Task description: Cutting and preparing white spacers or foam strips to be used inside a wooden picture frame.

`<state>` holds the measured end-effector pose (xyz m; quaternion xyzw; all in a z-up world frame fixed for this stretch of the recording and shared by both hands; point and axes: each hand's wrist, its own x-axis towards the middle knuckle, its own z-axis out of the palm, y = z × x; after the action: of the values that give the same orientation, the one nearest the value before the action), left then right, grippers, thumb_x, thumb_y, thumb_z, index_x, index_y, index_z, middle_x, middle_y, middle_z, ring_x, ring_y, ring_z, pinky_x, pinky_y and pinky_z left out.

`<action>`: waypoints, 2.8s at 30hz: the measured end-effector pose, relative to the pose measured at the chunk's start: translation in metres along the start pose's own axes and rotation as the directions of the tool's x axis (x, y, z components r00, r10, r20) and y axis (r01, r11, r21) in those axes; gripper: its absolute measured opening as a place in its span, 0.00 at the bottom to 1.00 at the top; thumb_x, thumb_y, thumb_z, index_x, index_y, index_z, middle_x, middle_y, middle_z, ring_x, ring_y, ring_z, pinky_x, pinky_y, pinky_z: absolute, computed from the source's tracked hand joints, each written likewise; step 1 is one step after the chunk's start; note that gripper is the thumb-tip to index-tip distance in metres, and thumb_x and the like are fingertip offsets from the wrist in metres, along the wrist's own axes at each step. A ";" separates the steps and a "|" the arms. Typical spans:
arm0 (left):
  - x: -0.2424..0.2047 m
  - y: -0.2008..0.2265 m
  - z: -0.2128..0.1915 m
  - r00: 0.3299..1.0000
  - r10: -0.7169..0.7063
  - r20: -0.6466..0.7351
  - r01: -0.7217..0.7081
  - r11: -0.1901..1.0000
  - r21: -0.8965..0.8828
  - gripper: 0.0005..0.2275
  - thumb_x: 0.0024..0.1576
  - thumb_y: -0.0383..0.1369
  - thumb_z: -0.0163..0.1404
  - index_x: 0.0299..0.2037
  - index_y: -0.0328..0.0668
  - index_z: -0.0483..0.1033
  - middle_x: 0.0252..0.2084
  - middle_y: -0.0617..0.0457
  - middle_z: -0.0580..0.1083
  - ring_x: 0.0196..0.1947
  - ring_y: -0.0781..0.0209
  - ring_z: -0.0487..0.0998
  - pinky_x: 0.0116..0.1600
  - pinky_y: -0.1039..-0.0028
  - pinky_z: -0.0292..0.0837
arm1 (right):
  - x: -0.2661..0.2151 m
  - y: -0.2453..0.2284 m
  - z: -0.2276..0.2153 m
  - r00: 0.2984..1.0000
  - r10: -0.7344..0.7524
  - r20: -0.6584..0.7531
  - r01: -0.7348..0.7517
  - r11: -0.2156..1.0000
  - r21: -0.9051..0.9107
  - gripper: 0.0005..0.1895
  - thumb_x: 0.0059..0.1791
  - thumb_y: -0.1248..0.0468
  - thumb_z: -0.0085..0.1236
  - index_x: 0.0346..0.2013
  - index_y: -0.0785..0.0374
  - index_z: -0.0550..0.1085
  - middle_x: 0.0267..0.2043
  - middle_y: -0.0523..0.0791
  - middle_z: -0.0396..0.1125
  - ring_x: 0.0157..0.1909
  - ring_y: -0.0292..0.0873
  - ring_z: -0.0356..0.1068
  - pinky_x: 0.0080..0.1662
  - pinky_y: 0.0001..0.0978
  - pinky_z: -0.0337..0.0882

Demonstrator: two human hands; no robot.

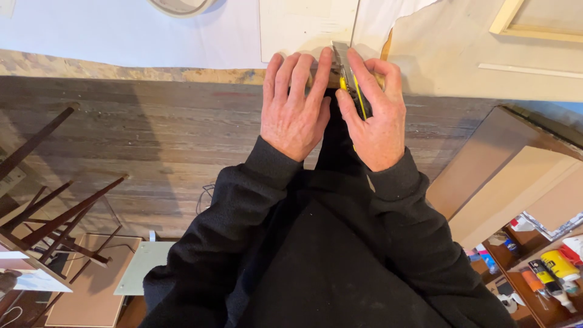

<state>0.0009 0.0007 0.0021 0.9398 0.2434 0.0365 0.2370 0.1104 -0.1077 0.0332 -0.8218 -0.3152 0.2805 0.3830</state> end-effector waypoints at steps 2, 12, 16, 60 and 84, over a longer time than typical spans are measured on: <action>0.001 0.000 0.000 1.000 0.003 0.000 -0.003 1.000 -0.003 0.31 0.56 0.27 0.63 0.72 0.36 0.68 0.65 0.41 0.67 0.67 0.43 0.70 0.80 0.47 0.58 | 0.002 0.000 -0.001 1.000 -0.004 0.005 0.004 1.000 0.002 0.28 0.54 0.76 0.64 0.70 0.67 0.71 0.62 0.52 0.59 0.60 0.52 0.68 0.63 0.40 0.72; 0.003 -0.002 0.001 1.000 0.003 -0.011 -0.003 0.999 0.037 0.31 0.56 0.26 0.63 0.71 0.32 0.68 0.65 0.42 0.67 0.66 0.45 0.70 0.79 0.49 0.60 | 0.007 -0.001 -0.007 0.998 0.003 0.056 -0.004 1.000 0.015 0.28 0.54 0.76 0.61 0.69 0.67 0.72 0.62 0.53 0.61 0.60 0.52 0.66 0.63 0.40 0.70; 0.003 -0.001 0.001 1.000 -0.003 0.002 0.002 1.000 0.023 0.32 0.55 0.27 0.63 0.72 0.32 0.67 0.66 0.42 0.67 0.67 0.45 0.70 0.79 0.49 0.60 | 0.007 -0.001 -0.008 0.998 0.007 0.065 -0.009 1.000 0.019 0.27 0.54 0.75 0.61 0.69 0.67 0.72 0.62 0.53 0.61 0.60 0.52 0.66 0.63 0.40 0.70; -0.007 -0.029 0.026 0.955 0.060 -0.289 -0.152 0.939 -0.308 0.25 0.59 0.24 0.62 0.67 0.25 0.72 0.61 0.34 0.70 0.63 0.34 0.75 0.77 0.49 0.63 | -0.013 0.039 -0.021 0.998 -0.061 0.006 0.055 0.939 0.340 0.26 0.61 0.68 0.60 0.75 0.59 0.68 0.62 0.52 0.60 0.49 0.50 0.80 0.40 0.38 0.83; 0.060 0.319 0.171 0.903 0.421 -0.090 -0.424 0.905 -0.021 0.24 0.56 0.29 0.60 0.64 0.31 0.75 0.62 0.38 0.72 0.64 0.41 0.75 0.72 0.49 0.69 | -0.128 0.271 -0.312 0.954 0.023 -0.299 0.012 0.993 0.117 0.24 0.59 0.73 0.60 0.71 0.74 0.68 0.62 0.57 0.59 0.52 0.60 0.75 0.43 0.48 0.80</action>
<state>0.2257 -0.2890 -0.0038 0.9628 0.0430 0.1313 0.2321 0.3293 -0.4801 0.0142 -0.8317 -0.2340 0.1717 0.4733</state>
